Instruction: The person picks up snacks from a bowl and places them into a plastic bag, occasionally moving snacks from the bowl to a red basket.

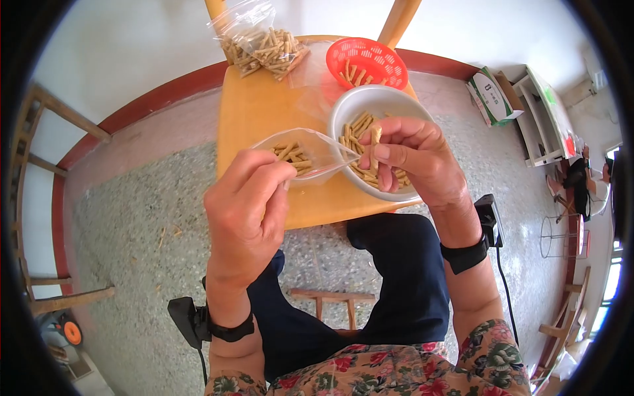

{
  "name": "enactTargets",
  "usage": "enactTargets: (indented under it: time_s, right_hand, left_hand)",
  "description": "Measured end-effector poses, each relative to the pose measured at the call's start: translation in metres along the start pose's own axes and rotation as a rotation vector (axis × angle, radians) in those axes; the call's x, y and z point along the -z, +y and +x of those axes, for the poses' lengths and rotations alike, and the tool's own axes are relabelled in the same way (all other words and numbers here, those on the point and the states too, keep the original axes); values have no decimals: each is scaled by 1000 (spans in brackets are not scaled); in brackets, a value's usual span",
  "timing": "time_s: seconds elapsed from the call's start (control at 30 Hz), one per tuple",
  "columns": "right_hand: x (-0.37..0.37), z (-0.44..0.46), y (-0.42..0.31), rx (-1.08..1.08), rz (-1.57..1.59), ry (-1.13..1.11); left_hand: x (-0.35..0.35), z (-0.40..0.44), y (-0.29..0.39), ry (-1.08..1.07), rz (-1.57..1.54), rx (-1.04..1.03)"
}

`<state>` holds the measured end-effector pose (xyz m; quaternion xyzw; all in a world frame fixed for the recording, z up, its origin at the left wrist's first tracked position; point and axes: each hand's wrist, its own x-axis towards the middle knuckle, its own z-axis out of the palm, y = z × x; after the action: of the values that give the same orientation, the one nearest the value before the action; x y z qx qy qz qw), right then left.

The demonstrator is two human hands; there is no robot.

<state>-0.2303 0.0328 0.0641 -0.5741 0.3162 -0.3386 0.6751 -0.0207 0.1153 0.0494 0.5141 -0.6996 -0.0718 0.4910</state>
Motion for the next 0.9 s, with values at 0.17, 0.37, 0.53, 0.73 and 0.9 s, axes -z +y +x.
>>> enactTargets:
  time_s: [0.17, 0.37, 0.53, 0.73, 0.9]
  right_hand:
    - [-13, 1, -6, 14, 243, -107]
    - [-20, 2, 4, -88, 692, -165]
    - [-34, 5, -3, -26, 455, -30]
    - [-57, 16, 12, 283, -324, 172]
    - [-42, 14, 1, 415, -586, 299]
  left_hand:
    - [1, 2, 0, -19, 9, -8]
    - [0, 0, -1, -23, 13, 5]
    - [-2, 1, -2, 9, -18, -29]
    - [-4, 0, -2, 7, -8, -23]
    - [-1, 0, 0, -21, -8, 0]
